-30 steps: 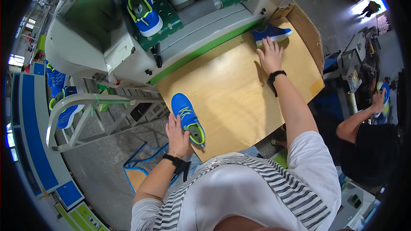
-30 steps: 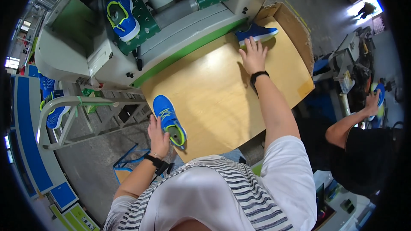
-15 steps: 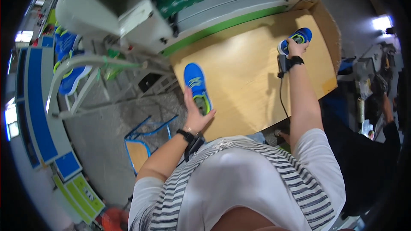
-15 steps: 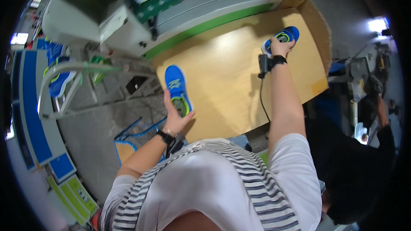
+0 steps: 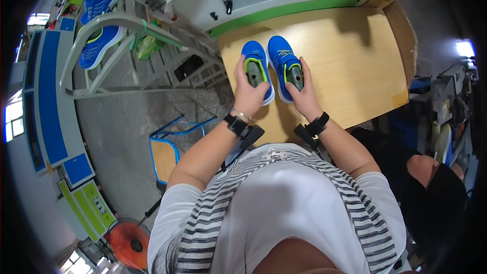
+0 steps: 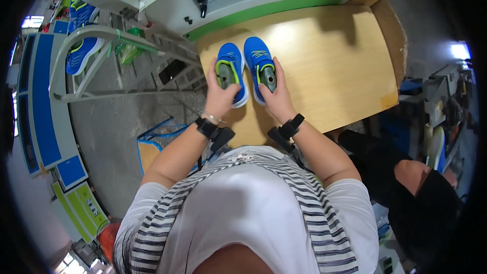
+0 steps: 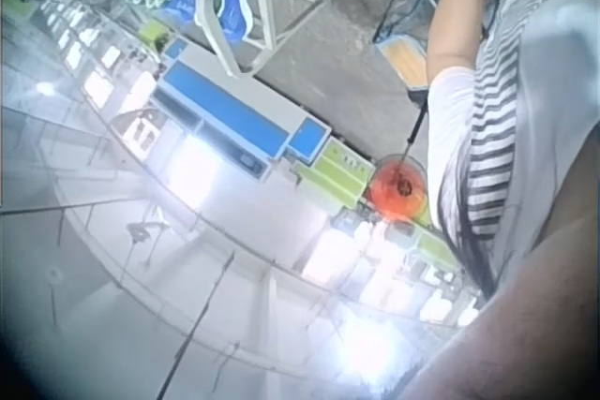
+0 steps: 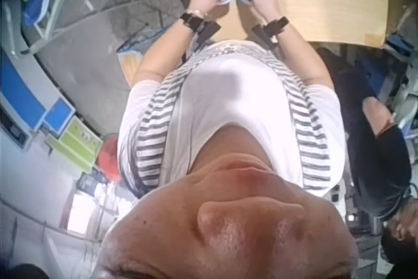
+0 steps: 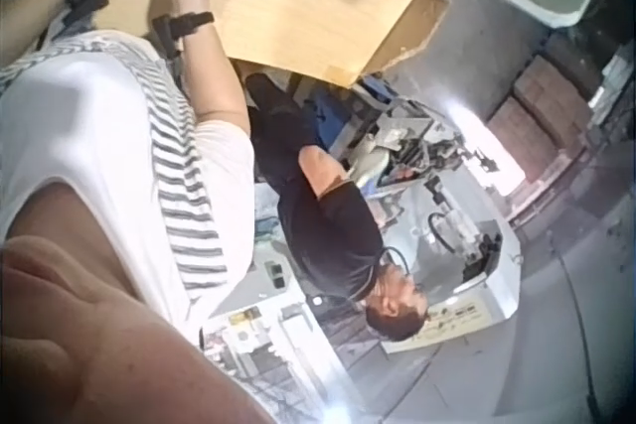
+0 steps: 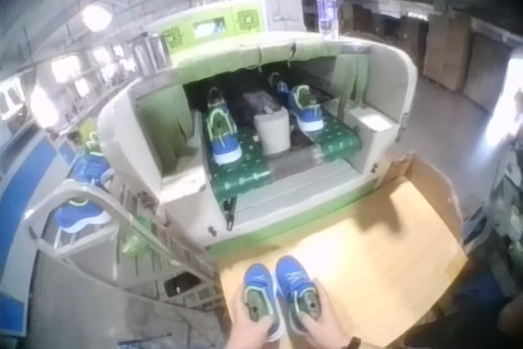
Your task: Manually placing shoes into a machine for processing and organizing them on racks.
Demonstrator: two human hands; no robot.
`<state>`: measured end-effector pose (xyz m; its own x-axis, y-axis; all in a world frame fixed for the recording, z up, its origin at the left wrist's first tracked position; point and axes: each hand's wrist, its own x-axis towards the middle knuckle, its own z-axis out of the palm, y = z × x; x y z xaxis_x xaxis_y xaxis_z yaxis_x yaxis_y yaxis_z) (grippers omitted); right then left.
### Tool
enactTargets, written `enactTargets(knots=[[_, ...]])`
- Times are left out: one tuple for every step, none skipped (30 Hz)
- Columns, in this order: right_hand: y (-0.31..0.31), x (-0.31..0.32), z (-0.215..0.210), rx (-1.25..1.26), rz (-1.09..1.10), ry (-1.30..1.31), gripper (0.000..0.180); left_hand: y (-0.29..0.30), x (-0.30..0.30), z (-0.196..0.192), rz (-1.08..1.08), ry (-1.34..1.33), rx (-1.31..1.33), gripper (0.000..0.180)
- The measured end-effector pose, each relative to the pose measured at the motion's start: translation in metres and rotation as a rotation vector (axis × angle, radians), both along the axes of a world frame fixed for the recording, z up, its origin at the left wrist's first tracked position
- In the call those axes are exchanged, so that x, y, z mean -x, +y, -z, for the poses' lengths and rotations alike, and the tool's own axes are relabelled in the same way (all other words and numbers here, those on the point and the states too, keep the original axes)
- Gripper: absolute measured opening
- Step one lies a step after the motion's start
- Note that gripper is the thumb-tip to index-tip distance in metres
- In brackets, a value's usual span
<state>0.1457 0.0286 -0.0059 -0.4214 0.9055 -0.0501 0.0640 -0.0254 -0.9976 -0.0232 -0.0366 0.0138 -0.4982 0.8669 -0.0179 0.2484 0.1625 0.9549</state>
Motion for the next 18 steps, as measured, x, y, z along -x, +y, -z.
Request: enactTargets(knots=[[0.005, -0.002, -0.011, -0.046, 0.034, -0.023, 0.077, 0.006, 0.007, -0.011, -0.018, -0.219, -0.028, 0.088], [0.013, -0.007, -0.026, -0.072, 0.042, -0.024, 0.077, 0.011, 0.013, -0.024, -0.03, -0.439, -0.056, 0.087], [0.024, -0.009, -0.043, 0.047, 0.074, 0.038, 0.074, 0.018, 0.018, -0.04, -0.013, -0.453, -0.125, 0.086], [0.037, -0.009, -0.059, 0.168, 0.103, 0.103, 0.07, 0.025, 0.023, -0.058, 0.003, -0.463, -0.192, 0.085], [0.049, -0.009, -0.075, 0.119, 0.172, 0.136, 0.065, 0.034, 0.025, -0.082, 0.049, -0.45, -0.228, 0.085], [0.063, -0.012, -0.09, 0.075, 0.183, 0.197, 0.066, 0.043, 0.028, -0.097, 0.066, -0.398, -0.322, 0.083], [0.077, -0.012, -0.103, -0.107, 0.226, 0.145, 0.065, 0.05, 0.029, -0.114, 0.062, -0.311, -0.374, 0.083], [0.094, -0.011, -0.117, -0.287, 0.267, 0.092, 0.064, 0.058, 0.03, -0.129, 0.055, -0.225, -0.424, 0.082], [0.111, -0.007, -0.135, -0.37, 0.305, 0.054, 0.061, 0.066, 0.036, -0.141, 0.03, -0.112, -0.446, 0.081], [0.128, -0.005, -0.151, -0.454, 0.351, 0.009, 0.059, 0.079, 0.043, -0.144, 0.031, -0.113, -0.459, 0.081], [0.15, -0.002, -0.162, -0.506, 0.36, 0.047, 0.058, 0.095, 0.051, -0.146, 0.007, -0.021, -0.491, 0.081], [0.175, 0.0, -0.169, -0.559, 0.371, 0.083, 0.056, 0.113, 0.058, -0.146, -0.015, 0.068, -0.522, 0.08], [0.201, 0.003, -0.17, -0.58, 0.379, 0.057, 0.056, 0.131, 0.064, -0.143, -0.057, 0.198, -0.498, 0.08], [0.228, 0.008, -0.165, -0.595, 0.383, 0.032, 0.056, 0.148, 0.07, -0.139, -0.067, 0.297, -0.495, 0.081], [0.258, 0.01, -0.155, -0.7, 0.424, -0.104, 0.056, 0.165, 0.069, -0.132, -0.092, 0.391, -0.489, 0.081], [0.277, 0.014, -0.147, -0.8, 0.48, -0.268, 0.057, 0.176, 0.069, -0.126, -0.124, 0.488, -0.477, 0.081], [0.295, 0.013, -0.139, -0.756, 0.485, -0.257, 0.058, 0.182, 0.068, -0.125, -0.123, 0.486, -0.482, 0.081], [0.306, 0.012, -0.139, -0.711, 0.486, -0.244, 0.059, 0.184, 0.067, -0.124, -0.131, 0.471, -0.491, 0.081]])
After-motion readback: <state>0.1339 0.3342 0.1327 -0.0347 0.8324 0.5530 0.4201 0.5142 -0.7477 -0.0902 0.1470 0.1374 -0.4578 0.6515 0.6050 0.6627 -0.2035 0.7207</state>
